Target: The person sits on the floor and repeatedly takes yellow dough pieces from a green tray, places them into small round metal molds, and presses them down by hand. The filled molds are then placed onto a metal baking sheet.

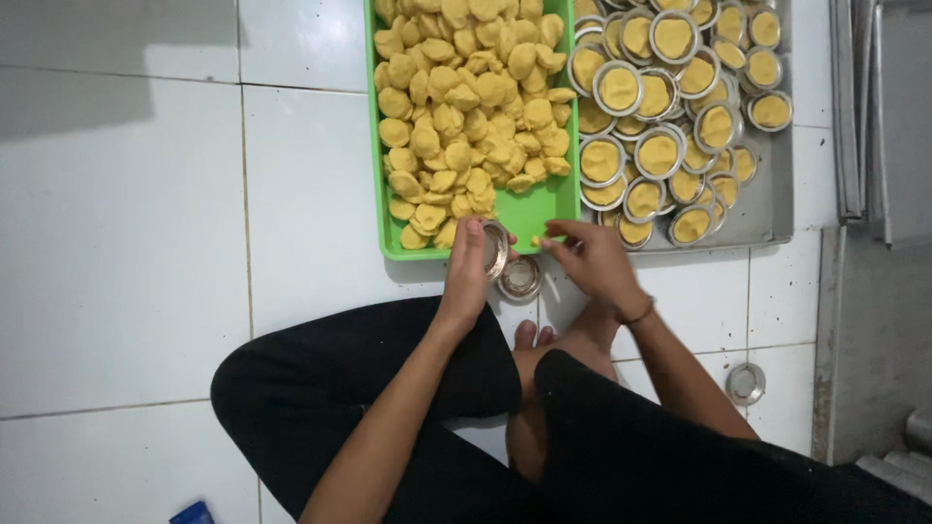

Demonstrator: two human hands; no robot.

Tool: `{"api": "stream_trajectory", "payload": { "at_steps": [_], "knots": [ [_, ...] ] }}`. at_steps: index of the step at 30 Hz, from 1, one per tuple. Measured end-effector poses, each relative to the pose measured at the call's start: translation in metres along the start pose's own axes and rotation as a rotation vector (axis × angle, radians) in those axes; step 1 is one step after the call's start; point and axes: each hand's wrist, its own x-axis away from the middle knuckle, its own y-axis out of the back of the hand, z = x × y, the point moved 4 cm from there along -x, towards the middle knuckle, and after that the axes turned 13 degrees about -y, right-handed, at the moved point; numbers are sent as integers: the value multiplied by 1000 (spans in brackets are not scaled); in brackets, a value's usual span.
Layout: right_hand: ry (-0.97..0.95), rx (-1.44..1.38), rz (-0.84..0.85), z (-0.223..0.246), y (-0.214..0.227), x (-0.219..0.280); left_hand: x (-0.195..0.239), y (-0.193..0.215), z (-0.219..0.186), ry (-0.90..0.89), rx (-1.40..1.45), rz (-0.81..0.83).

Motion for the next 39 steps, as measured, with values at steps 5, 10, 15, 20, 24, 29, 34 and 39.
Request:
{"api": "stream_trajectory", "payload": {
  "at_steps": [5, 10, 15, 20, 24, 29, 34, 39],
  "knots": [
    [-252, 59, -22, -4, -24, -4, -4, 2, 15, -13, -70, 37],
    [-41, 139, 7, -4, -23, -13, -1, 0, 1, 7, -121, 95],
    [-54, 129, 12, -7, -26, -20, 1, -5, -5, 11, -185, 146],
    [-32, 280, 56, -27, -42, -32, 1, -5, -3, -6, -160, 141],
    [-18, 393, 231, 13, -4, -10, -1, 0, -4, -4, -168, 156],
    [-60, -134, 235, 9, 63, -22, -2, -3, 2, 7, -174, 167],
    [77, -250, -263, -9, 111, -100, -2, -6, 15, 17, -187, 195],
    [127, 46, -392, -24, 118, -173, 0, -6, 4, 24, -222, 179]
  ]
}}
